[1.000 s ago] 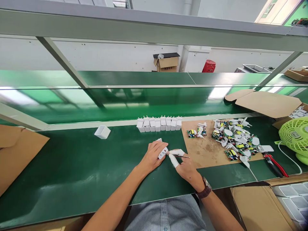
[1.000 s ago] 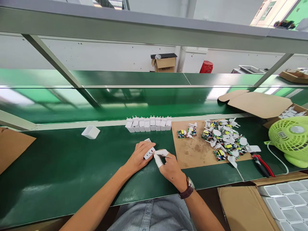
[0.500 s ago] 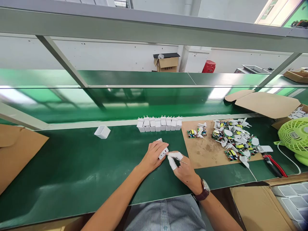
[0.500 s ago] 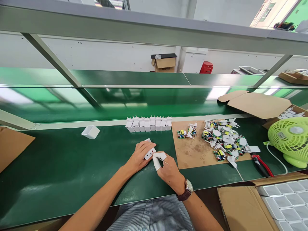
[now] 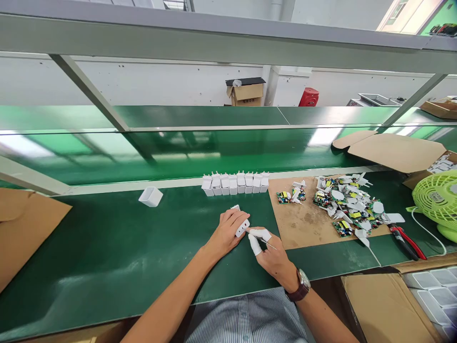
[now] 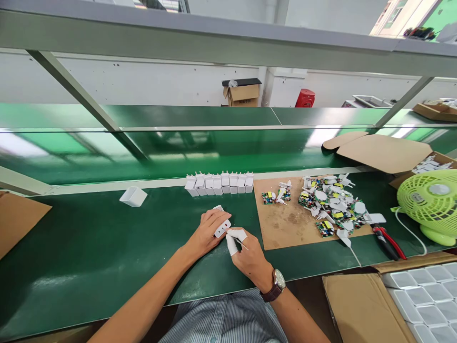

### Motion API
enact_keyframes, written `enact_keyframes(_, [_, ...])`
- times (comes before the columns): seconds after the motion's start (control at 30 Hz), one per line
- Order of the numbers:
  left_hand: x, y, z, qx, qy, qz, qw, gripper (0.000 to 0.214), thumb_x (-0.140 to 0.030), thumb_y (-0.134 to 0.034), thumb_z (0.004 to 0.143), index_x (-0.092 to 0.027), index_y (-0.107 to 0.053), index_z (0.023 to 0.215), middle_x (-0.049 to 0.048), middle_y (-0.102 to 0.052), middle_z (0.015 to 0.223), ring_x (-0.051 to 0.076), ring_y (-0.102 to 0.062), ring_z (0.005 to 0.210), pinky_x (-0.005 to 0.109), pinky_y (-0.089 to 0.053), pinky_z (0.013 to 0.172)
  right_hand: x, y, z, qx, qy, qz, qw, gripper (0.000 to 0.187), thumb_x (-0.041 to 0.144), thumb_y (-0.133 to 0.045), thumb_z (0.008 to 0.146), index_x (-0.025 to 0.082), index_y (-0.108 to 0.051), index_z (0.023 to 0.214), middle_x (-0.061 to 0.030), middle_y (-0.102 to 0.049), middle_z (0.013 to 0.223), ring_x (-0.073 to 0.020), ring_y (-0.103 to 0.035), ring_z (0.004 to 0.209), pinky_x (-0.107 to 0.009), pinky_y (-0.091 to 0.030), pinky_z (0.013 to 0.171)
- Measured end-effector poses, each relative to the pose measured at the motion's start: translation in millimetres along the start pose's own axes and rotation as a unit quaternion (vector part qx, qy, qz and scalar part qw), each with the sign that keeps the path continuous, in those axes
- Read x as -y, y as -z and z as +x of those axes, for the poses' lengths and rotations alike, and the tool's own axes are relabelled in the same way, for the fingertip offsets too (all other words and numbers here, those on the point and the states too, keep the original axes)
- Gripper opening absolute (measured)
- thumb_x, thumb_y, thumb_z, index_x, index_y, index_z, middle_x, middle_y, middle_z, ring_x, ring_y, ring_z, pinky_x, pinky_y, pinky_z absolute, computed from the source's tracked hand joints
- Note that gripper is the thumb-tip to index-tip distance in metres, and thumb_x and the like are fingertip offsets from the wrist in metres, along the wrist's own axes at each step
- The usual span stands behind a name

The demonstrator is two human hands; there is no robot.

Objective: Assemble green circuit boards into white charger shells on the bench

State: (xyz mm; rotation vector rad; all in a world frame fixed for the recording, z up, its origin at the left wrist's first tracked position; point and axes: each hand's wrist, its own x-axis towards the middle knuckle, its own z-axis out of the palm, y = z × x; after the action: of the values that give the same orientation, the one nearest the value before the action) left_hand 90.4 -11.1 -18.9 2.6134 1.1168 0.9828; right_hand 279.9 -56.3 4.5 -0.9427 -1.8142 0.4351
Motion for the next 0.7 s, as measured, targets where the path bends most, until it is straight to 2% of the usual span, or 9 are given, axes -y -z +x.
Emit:
enact_keyframes(0.27, [-6,0.7,2,0.015,-0.011,0.031,0.999,0.033,-0.022,-0.054,0.101,-0.017,-0.054,0.134,0.0134,-0.069,0.124,0.029,-0.055,0.118,0.042,-0.039,0.096,5,6,-1,0.052,-0.020,-0.005,0.998,0.023,0.007,-0.050,0.097,0.022,-0.062,0.110,-0.0094,-0.074,0.102,-0.0193,-0.073,0.089,-0.031,-0.062,0.081])
enact_keyframes(0.43, [-12,0.5,5,0.003,-0.009,0.061,0.998,0.026,-0.021,-0.052,0.102,-0.016,-0.057,0.127,0.0124,-0.071,0.119,0.028,-0.056,0.115,0.040,-0.038,0.090,7,10,5,0.068,-0.035,0.014,0.997,0.018,0.009,-0.050,0.096,0.022,-0.062,0.100,-0.0070,-0.071,0.094,-0.0170,-0.068,0.080,-0.027,-0.059,0.076])
enact_keyframes(0.7, [-12,-0.7,6,0.016,-0.005,0.070,0.997,0.027,-0.020,-0.052,0.102,-0.015,-0.056,0.128,0.0129,-0.071,0.121,0.029,-0.055,0.114,0.040,-0.037,0.087,12,17,24,0.152,-0.110,-0.017,0.982,0.015,0.010,-0.049,0.091,0.021,-0.058,0.085,-0.0032,-0.063,0.079,-0.0143,-0.058,0.065,-0.023,-0.052,0.066])
